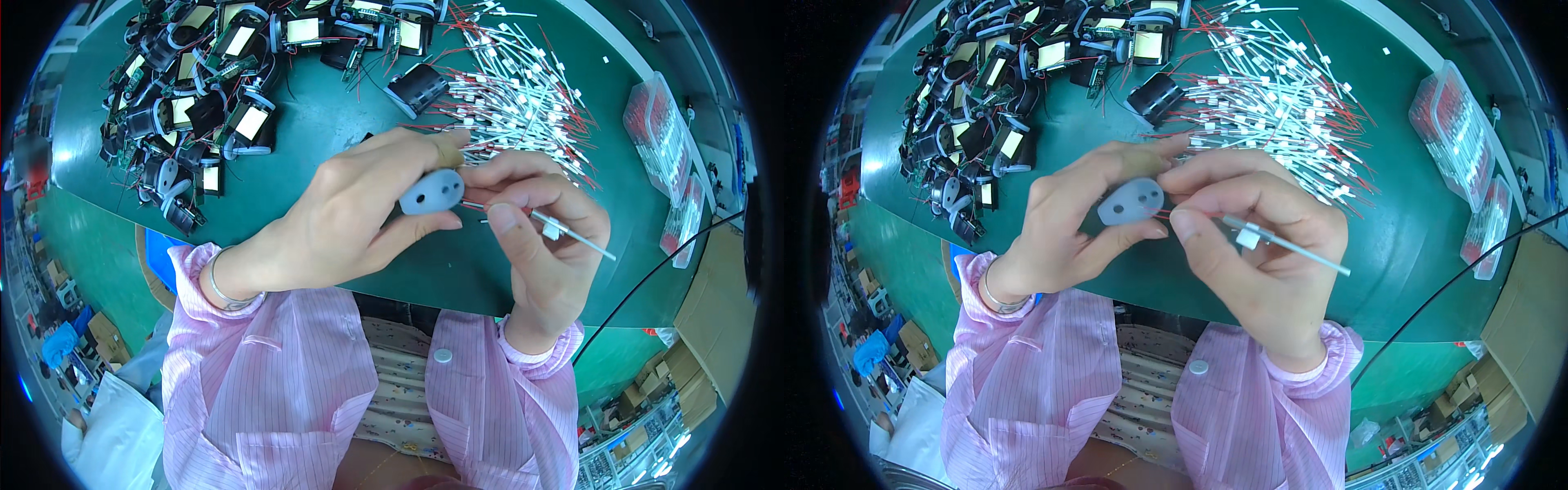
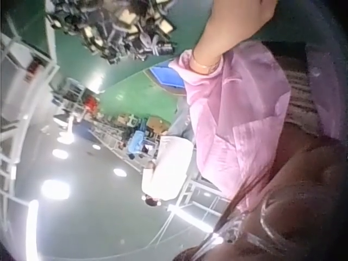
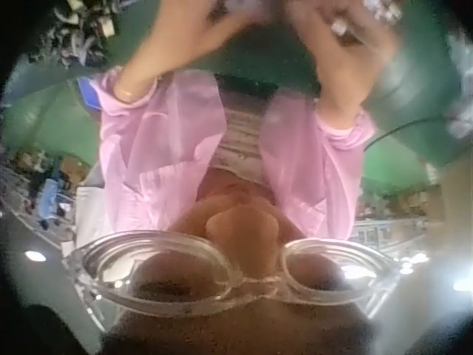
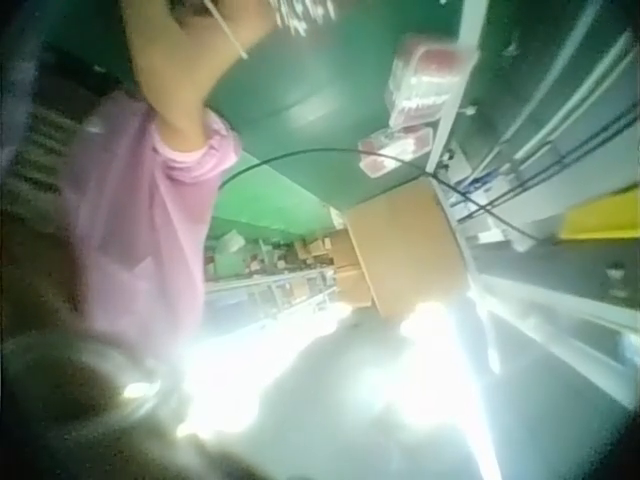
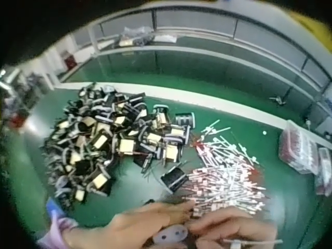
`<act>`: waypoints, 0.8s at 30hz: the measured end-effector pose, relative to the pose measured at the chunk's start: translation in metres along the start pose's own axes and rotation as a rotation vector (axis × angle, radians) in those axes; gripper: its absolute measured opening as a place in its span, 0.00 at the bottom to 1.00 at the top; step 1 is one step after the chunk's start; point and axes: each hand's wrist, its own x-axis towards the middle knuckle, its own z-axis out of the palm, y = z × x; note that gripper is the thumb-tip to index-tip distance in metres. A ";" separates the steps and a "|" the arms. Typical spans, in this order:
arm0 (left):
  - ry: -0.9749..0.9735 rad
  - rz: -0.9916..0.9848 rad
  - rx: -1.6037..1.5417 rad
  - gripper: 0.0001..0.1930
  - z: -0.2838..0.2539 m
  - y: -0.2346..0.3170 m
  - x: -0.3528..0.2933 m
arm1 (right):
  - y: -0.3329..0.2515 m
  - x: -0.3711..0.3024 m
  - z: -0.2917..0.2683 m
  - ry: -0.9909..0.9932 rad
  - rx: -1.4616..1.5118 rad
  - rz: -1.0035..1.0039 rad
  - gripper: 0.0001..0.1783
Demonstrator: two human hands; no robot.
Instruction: The person assembles small electronic components by hand, inserting wires into plastic electronic housings.
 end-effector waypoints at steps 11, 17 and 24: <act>0.116 0.333 0.105 0.25 0.003 -0.008 0.003 | -0.007 -0.006 0.010 0.082 -0.224 -0.078 0.04; 0.075 0.319 0.073 0.26 0.002 -0.007 0.006 | -0.011 -0.009 0.008 0.063 -0.192 -0.091 0.06; 0.026 0.352 0.069 0.24 0.001 -0.010 0.007 | -0.015 -0.010 0.007 0.044 -0.241 -0.059 0.05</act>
